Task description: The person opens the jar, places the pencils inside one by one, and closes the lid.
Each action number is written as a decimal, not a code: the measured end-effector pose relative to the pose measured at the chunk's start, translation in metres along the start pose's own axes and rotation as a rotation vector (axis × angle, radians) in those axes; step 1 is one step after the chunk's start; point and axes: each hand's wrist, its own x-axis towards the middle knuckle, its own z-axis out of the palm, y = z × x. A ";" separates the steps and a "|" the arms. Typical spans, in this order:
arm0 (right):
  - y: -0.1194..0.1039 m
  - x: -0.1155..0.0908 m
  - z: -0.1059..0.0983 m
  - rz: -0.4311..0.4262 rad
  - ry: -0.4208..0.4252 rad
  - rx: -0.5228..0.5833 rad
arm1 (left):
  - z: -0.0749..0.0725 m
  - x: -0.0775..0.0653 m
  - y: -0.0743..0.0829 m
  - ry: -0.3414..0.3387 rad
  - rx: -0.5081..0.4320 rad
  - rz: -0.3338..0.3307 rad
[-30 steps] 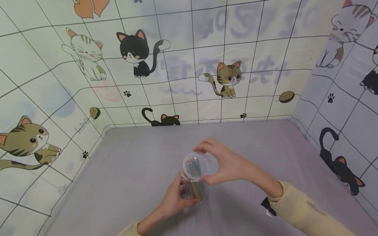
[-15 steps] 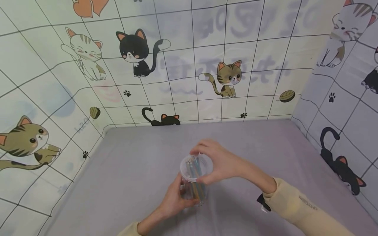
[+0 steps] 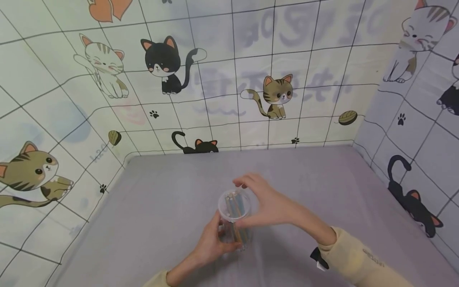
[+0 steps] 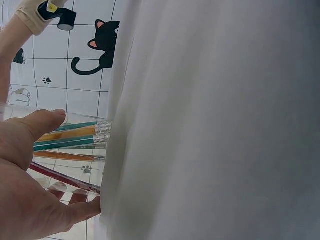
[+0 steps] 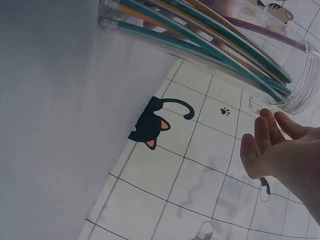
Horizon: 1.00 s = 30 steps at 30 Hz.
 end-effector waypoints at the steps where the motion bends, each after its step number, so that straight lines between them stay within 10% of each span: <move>1: 0.002 -0.002 0.001 0.000 -0.002 0.040 | 0.000 0.000 0.000 -0.001 -0.003 -0.002; 16: 0.003 -0.018 0.036 0.100 0.236 0.143 | 0.002 0.000 -0.001 -0.020 -0.004 -0.001; 30: 0.008 -0.019 0.025 -0.050 0.186 0.234 | 0.000 0.000 0.000 -0.007 0.019 0.005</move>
